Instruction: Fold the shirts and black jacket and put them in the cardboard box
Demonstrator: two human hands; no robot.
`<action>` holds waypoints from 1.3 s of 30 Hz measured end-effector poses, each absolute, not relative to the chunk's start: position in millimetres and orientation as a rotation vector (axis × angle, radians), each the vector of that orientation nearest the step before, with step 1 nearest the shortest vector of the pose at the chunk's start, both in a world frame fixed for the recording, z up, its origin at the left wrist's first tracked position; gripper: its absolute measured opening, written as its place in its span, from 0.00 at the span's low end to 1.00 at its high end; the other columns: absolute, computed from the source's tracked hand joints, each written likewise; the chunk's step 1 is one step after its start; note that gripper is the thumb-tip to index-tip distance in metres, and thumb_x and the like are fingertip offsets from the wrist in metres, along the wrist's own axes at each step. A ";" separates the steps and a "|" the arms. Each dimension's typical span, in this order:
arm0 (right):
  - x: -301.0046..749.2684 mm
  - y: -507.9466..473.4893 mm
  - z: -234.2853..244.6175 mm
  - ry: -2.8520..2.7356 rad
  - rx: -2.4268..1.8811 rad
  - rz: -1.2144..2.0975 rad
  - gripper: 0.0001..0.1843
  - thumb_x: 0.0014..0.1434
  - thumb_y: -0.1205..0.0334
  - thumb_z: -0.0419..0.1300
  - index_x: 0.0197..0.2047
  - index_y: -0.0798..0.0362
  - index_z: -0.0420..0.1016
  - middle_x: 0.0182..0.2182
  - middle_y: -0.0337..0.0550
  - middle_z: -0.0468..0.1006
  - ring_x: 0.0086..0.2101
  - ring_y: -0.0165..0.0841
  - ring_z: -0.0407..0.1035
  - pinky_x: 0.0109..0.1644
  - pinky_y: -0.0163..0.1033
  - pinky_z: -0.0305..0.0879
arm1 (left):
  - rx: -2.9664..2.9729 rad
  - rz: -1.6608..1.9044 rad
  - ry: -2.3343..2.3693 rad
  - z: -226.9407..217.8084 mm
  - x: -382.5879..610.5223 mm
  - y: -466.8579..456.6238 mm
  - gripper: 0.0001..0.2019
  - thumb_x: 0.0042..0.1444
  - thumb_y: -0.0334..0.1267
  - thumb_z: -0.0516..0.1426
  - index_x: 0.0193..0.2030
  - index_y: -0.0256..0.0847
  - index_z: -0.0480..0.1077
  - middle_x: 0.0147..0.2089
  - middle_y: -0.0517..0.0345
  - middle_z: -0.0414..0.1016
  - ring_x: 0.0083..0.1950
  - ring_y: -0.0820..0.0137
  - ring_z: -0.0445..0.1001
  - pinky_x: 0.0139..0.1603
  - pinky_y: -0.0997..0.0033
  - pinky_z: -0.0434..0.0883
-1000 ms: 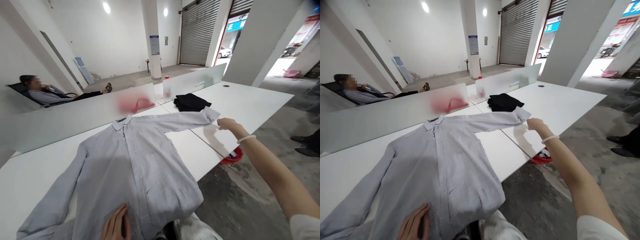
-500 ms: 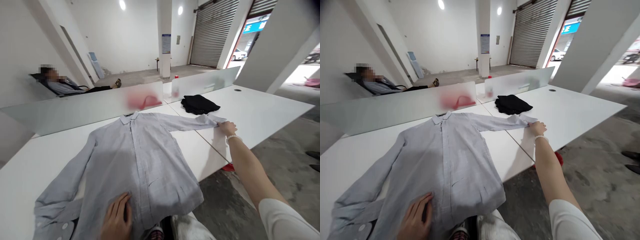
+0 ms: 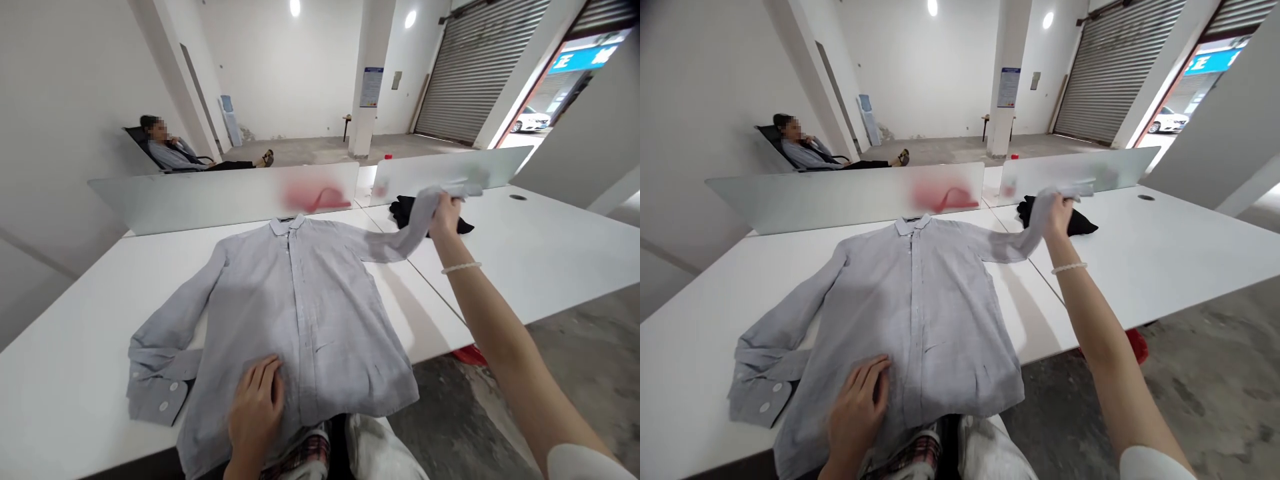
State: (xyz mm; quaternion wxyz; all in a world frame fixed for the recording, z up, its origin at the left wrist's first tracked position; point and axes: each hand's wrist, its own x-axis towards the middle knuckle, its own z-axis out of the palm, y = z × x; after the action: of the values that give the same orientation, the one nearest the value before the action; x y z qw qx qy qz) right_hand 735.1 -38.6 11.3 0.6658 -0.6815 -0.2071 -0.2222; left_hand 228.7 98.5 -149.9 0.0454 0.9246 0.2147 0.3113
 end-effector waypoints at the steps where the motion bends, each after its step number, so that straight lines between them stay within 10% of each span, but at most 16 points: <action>1: 720.4 -17.7 17.5 -0.475 -1.506 -0.452 0.17 0.66 0.61 0.41 0.54 0.58 0.61 0.43 0.49 0.73 0.40 0.30 0.70 0.45 0.39 0.67 | 2.791 0.937 0.667 -150.2 228.4 97.7 0.11 0.60 0.34 0.49 0.45 0.38 0.71 0.46 0.52 0.76 0.47 0.61 0.72 0.49 0.60 0.67; 14: 408.8 54.8 -65.2 -1.847 -1.405 0.576 0.25 0.61 0.47 0.54 0.56 0.54 0.63 0.61 0.56 0.62 0.59 0.40 0.59 0.60 0.48 0.58 | 0.980 0.813 0.853 -115.3 220.6 124.7 0.28 0.60 0.56 0.46 0.61 0.41 0.56 0.58 0.41 0.68 0.55 0.59 0.72 0.50 0.58 0.73; 19: 441.7 57.2 -77.0 -2.025 -1.775 0.259 0.21 0.64 0.51 0.52 0.58 0.50 0.64 0.64 0.53 0.57 0.64 0.41 0.49 0.65 0.55 0.47 | 1.202 0.765 0.938 -120.1 225.2 132.9 0.35 0.53 0.47 0.58 0.66 0.48 0.50 0.66 0.45 0.58 0.60 0.57 0.67 0.38 0.68 0.76; 25: 543.2 84.8 -88.6 -1.625 -2.438 -0.004 0.24 0.68 0.55 0.43 0.63 0.54 0.59 0.65 0.52 0.56 0.63 0.43 0.51 0.64 0.52 0.51 | 1.688 0.763 1.062 -128.3 231.7 113.1 0.37 0.58 0.43 0.53 0.69 0.34 0.41 0.42 0.45 0.77 0.27 0.64 0.78 0.31 0.64 0.73; 33: 618.5 78.5 -119.0 -1.338 -2.732 -0.025 0.27 0.68 0.53 0.39 0.65 0.52 0.56 0.65 0.55 0.54 0.63 0.53 0.46 0.59 0.69 0.44 | 1.932 0.824 1.081 -120.2 227.8 107.9 0.34 0.59 0.41 0.50 0.68 0.31 0.44 0.37 0.48 0.77 0.30 0.64 0.75 0.30 0.67 0.70; 39: 629.0 101.9 -118.5 -1.375 -2.697 -0.136 0.22 0.66 0.63 0.41 0.59 0.53 0.64 0.60 0.52 0.63 0.59 0.42 0.53 0.62 0.53 0.48 | 1.951 0.773 1.075 -121.2 226.2 106.4 0.33 0.59 0.40 0.48 0.68 0.29 0.44 0.36 0.50 0.76 0.28 0.66 0.73 0.32 0.65 0.70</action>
State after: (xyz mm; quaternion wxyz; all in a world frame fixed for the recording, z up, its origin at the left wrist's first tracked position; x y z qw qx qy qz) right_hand 629.0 101.9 -118.5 0.0556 -0.8887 -0.4529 -0.0449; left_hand 226.2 106.4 -121.2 0.3817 0.7648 0.4215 0.3029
